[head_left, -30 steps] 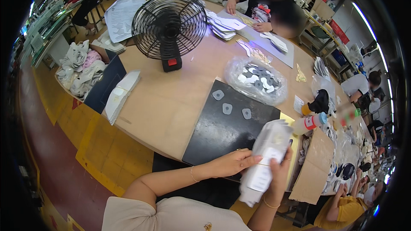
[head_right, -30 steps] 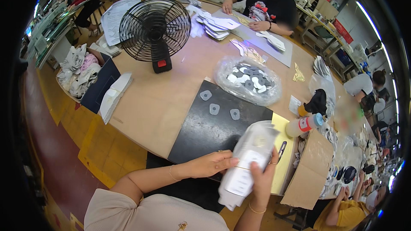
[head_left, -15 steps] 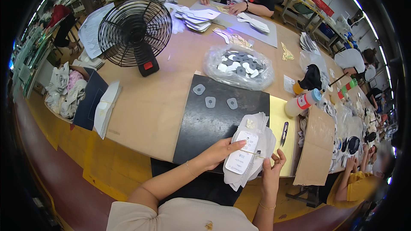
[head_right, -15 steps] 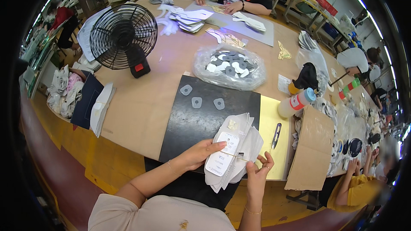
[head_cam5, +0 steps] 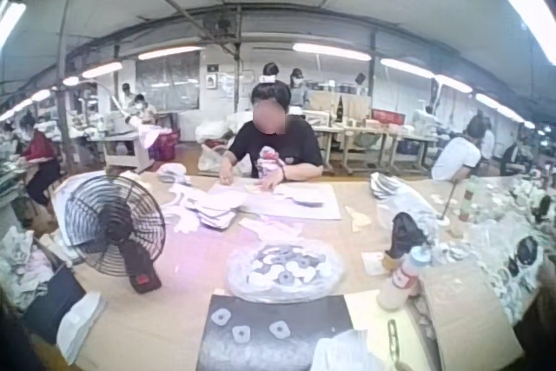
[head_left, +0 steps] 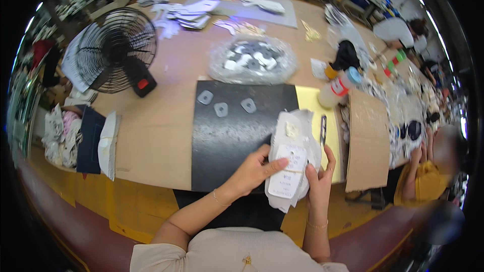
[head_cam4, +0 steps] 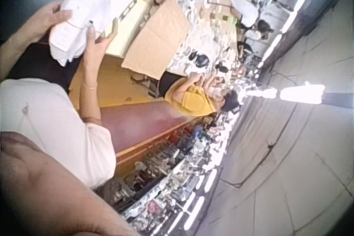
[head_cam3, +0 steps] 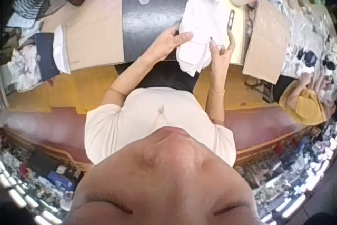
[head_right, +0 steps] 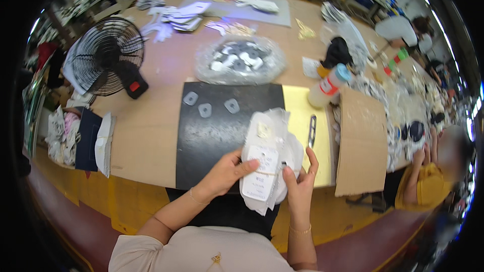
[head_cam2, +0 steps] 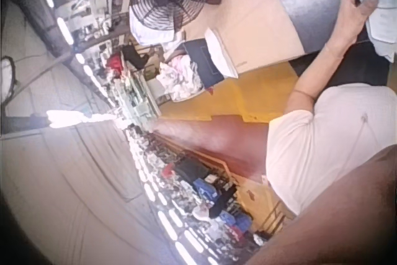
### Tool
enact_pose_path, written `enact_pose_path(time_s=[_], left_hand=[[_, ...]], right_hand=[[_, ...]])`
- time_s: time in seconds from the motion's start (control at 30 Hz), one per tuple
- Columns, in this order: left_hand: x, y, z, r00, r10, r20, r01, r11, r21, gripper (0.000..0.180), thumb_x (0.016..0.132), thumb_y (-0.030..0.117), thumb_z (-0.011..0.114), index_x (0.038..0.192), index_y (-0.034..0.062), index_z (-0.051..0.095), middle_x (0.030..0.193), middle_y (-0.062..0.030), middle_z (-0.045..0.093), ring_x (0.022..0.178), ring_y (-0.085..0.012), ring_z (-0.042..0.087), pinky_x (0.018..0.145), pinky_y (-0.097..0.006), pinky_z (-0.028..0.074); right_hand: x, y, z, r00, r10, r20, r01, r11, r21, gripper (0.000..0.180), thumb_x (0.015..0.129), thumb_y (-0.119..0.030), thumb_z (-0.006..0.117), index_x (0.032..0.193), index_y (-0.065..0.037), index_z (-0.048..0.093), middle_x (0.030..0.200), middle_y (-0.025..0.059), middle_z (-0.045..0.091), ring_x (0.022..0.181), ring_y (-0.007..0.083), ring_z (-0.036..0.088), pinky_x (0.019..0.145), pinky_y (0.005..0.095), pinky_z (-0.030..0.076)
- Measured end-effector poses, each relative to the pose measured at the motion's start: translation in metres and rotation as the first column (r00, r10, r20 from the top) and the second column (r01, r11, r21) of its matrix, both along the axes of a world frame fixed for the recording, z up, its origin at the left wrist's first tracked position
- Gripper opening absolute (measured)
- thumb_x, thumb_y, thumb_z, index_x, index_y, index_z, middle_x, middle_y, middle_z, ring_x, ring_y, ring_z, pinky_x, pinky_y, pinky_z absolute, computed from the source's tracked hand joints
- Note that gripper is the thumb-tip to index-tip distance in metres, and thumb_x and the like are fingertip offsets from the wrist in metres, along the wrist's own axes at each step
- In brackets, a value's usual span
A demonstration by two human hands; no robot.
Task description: The person assembles small white plastic components by hand, aligning and pressing them onto a black work surface. They handle stacks of parts, separate individual pieces, and place them into position repeatedly.
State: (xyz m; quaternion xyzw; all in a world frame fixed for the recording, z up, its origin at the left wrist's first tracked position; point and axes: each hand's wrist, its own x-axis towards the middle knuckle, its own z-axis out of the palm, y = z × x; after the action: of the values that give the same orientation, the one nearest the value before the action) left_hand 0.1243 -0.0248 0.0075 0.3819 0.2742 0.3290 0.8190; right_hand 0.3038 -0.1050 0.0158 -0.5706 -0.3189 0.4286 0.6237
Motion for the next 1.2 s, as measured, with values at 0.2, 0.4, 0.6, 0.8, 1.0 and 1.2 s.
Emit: enact_pose_path(time_s=[0.2, 0.4, 0.6, 0.8, 1.0, 1.2], left_hand=[[0.002, -0.012, -0.008, 0.996, 0.033, 0.078, -0.019, 0.983, -0.181, 0.046, 0.1, 0.029, 0.069, 0.127, -0.0066, 0.058, 0.123, -0.0144, 0.068, 0.109, -0.0187, 0.068, 0.096, -0.032, 0.055], [-0.007, -0.02, -0.029, 0.966, 0.054, 0.253, 0.033, 0.944, -0.327, 0.046, 0.102, 0.03, 0.065, 0.126, -0.0079, 0.057, 0.121, -0.0147, 0.069, 0.108, -0.019, 0.068, 0.097, -0.034, 0.055], [-0.007, -0.016, -0.02, 0.973, 0.122, 0.197, -0.053, 0.945, -0.323, 0.044, 0.102, 0.033, 0.065, 0.127, -0.0035, 0.059, 0.116, -0.013, 0.069, 0.107, -0.0181, 0.068, 0.095, -0.034, 0.055], [-0.045, 0.009, -0.006, 0.945, 0.17, 0.279, -0.073, 0.942, -0.327, 0.051, 0.102, 0.039, 0.062, 0.132, -0.0019, 0.056, 0.113, -0.0158, 0.07, 0.098, -0.0227, 0.072, 0.087, -0.038, 0.061], [-0.045, -0.003, -0.014, 0.958, 0.067, 0.279, 0.014, 0.96, -0.279, 0.068, 0.096, 0.041, 0.068, 0.139, -0.0084, 0.05, 0.121, -0.0245, 0.067, 0.107, -0.0278, 0.071, 0.09, -0.039, 0.06], [-0.065, 0.005, -0.01, 0.901, -0.323, -0.289, 0.248, 0.931, -0.268, 0.066, 0.095, 0.03, 0.072, 0.145, -0.0048, 0.045, 0.126, -0.0151, 0.064, 0.111, -0.0186, 0.066, 0.092, -0.031, 0.054]], right_hand=[[0.005, -0.008, 0.008, 0.989, -0.023, 0.144, 0.024, 1.0, -0.001, 0.076, 0.094, -0.008, 0.07, 0.155, -0.005, 0.025, 0.123, 0.0209, 0.067, 0.114, 0.0204, 0.064, 0.098, 0.0325, 0.049], [0.012, -0.01, 0.017, 0.922, 0.091, 0.378, -0.04, 0.989, -0.142, 0.069, 0.089, -0.006, 0.074, 0.149, 0.0, 0.039, 0.109, 0.0157, 0.071, 0.096, 0.0158, 0.067, 0.087, 0.0291, 0.051], [0.023, -0.016, 0.017, 0.824, 0.087, 0.56, -0.003, 0.989, -0.15, 0.065, 0.088, -0.006, 0.074, 0.145, -0.001, 0.043, 0.103, 0.0167, 0.071, 0.097, 0.0197, 0.067, 0.088, 0.0323, 0.052], [0.064, -0.023, 0.005, 0.747, -0.03, 0.664, 0.111, 0.991, -0.08, 0.063, 0.09, -0.009, 0.073, 0.146, -0.005, 0.044, 0.117, 0.0178, 0.065, 0.112, 0.0225, 0.06, 0.1, 0.0355, 0.046], [0.065, -0.019, 0.022, 0.992, -0.121, 0.021, 0.118, 0.985, 0.123, 0.073, 0.093, -0.016, 0.07, 0.155, -0.009, 0.032, 0.141, 0.0194, 0.054, 0.124, 0.0268, 0.058, 0.11, 0.0386, 0.044], [0.047, -0.046, -0.019, 0.965, -0.07, -0.253, 0.046, 0.994, -0.102, 0.066, 0.097, -0.014, 0.056, 0.157, -0.011, 0.029, 0.148, 0.0181, 0.047, 0.126, 0.0296, 0.057, 0.102, 0.0401, 0.052]])
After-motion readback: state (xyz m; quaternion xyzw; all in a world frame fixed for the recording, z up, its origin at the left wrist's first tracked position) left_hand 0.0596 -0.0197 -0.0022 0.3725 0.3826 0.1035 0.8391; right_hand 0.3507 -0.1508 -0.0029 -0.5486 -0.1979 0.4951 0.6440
